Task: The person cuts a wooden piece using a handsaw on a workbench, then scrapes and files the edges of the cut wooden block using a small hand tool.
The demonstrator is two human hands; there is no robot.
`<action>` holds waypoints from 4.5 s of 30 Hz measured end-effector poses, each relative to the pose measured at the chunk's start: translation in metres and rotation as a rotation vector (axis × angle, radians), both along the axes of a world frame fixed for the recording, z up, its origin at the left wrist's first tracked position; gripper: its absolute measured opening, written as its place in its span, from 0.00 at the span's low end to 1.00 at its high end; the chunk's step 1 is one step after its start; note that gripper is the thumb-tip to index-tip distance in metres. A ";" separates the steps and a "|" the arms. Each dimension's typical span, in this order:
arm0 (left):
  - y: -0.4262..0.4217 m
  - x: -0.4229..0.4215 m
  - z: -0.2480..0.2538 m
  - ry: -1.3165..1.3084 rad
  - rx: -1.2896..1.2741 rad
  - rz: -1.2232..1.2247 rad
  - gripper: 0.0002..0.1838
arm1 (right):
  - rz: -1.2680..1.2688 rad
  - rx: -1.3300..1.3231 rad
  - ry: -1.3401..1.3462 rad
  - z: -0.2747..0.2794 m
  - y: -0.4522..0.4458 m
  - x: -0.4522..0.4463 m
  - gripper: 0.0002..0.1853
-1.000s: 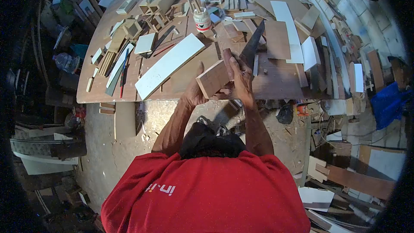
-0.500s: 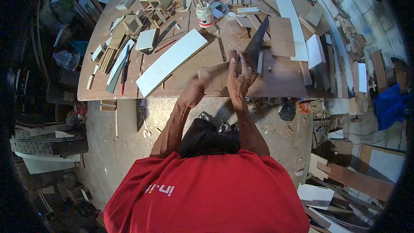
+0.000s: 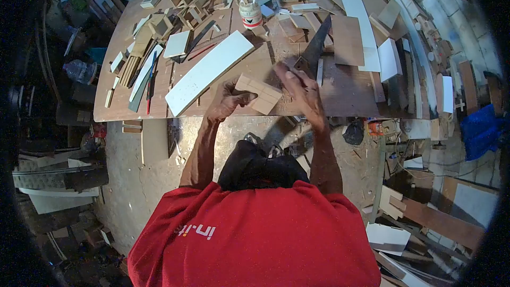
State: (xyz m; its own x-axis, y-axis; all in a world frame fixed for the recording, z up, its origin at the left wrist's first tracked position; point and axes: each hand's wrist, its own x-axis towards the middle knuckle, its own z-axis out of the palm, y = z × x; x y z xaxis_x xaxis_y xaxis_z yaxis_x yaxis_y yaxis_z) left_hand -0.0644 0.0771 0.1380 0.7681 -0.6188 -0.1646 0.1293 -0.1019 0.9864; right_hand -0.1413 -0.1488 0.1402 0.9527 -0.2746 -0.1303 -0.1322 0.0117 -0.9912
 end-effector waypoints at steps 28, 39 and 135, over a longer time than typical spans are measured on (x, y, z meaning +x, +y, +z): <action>0.023 0.053 0.001 -0.068 0.006 0.054 0.12 | -0.455 -1.545 0.089 -0.115 -0.114 -0.013 0.19; 0.018 0.072 -0.006 -0.029 -0.051 0.021 0.15 | 0.044 -1.214 -0.108 -0.102 -0.023 -0.014 0.21; -0.011 0.008 -0.055 -1.101 0.433 -0.182 0.18 | -0.505 -0.860 0.322 -0.116 0.024 -0.030 0.10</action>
State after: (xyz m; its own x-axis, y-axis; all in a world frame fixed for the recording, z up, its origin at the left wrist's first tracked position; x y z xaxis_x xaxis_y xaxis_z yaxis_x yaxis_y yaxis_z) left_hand -0.0564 0.0666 0.0830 0.5344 -0.7884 0.3047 -0.8138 -0.3824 0.4377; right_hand -0.1711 -0.1251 0.0244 0.6567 -0.7508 0.0707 -0.5670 -0.5534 -0.6101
